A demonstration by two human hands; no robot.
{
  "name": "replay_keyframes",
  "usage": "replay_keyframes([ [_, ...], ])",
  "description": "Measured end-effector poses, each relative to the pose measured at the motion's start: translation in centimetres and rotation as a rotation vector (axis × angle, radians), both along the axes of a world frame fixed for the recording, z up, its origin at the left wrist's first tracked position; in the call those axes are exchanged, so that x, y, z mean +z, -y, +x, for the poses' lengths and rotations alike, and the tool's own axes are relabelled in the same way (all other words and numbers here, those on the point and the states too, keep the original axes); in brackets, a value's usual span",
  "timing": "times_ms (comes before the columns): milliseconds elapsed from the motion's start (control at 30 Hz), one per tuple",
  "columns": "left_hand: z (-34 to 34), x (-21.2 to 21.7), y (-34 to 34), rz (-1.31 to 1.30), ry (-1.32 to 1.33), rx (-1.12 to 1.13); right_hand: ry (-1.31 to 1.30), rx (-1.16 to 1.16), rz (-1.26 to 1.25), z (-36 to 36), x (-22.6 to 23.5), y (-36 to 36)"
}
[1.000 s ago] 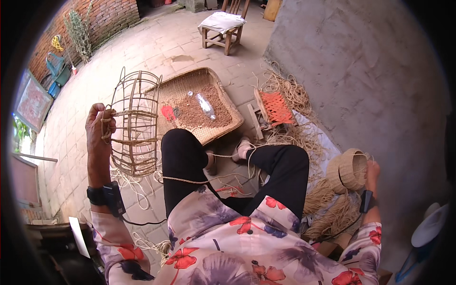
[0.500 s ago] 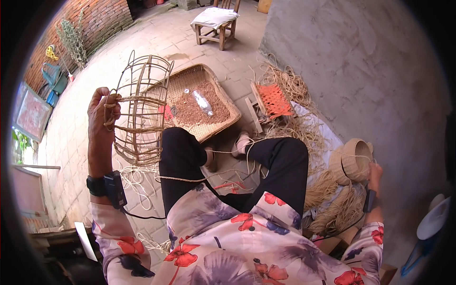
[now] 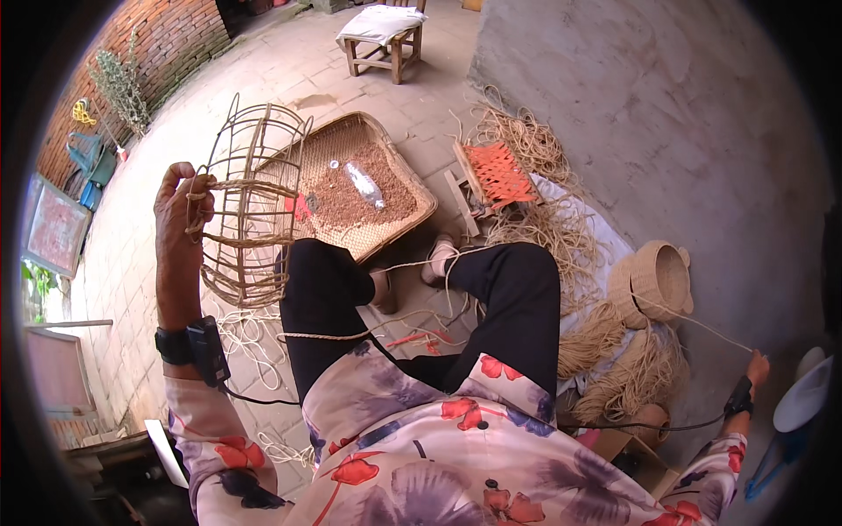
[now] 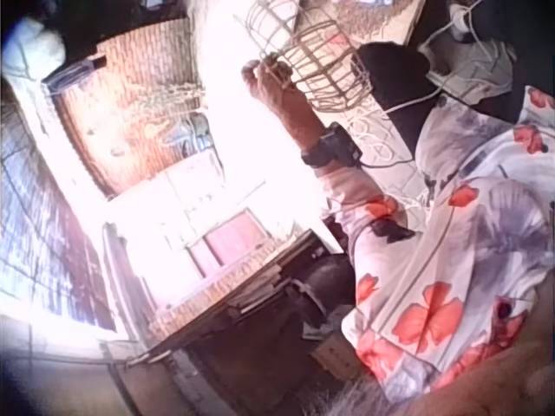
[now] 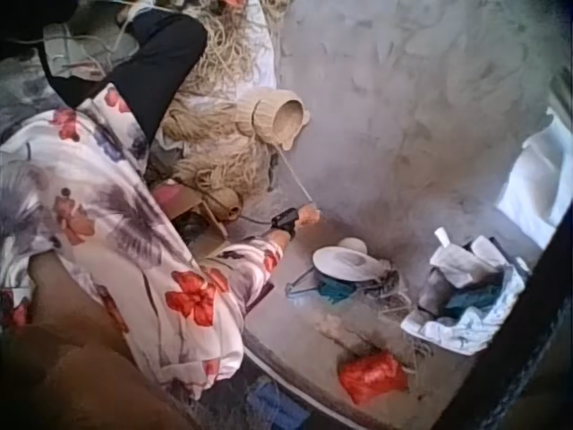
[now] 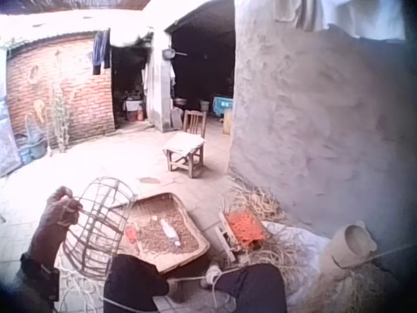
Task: The recorder is weaving a basket using long strips of bamboo or similar plant fiber over a circular wooden frame.
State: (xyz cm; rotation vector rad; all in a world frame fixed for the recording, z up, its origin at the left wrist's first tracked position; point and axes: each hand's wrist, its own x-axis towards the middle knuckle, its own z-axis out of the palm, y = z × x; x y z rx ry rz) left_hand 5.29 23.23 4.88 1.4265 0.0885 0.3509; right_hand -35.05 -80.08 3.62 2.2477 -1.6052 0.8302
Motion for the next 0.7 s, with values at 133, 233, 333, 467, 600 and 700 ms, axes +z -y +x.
replay_keyframes([
  [133, 0.5, -0.6, 0.0, -0.049, 0.031, -0.042, -0.112, 0.023, -0.012, 2.1, -2.8, -1.1],
  [233, -0.9, 0.0, -2.1, -0.012, 0.045, -0.043, 0.103, 0.273, 0.374, 12.2, -8.5, -7.5],
  [333, -1.3, 0.4, -2.9, -0.033, 0.066, -0.049, 0.314, 0.466, 0.768, 20.8, -9.9, -17.5],
  [467, -2.4, -0.3, -4.5, -0.179, 0.100, -0.084, 0.258, 0.754, 0.833, 32.8, -7.7, -29.0],
  [600, -4.6, 0.3, -6.9, -0.238, 0.094, 0.024, 0.158, 1.146, 0.886, 42.0, -3.3, -45.5],
  [700, -6.8, -0.2, -10.2, -0.241, 0.120, 0.122, -0.048, 1.502, 1.010, 43.8, 5.1, -58.1],
])
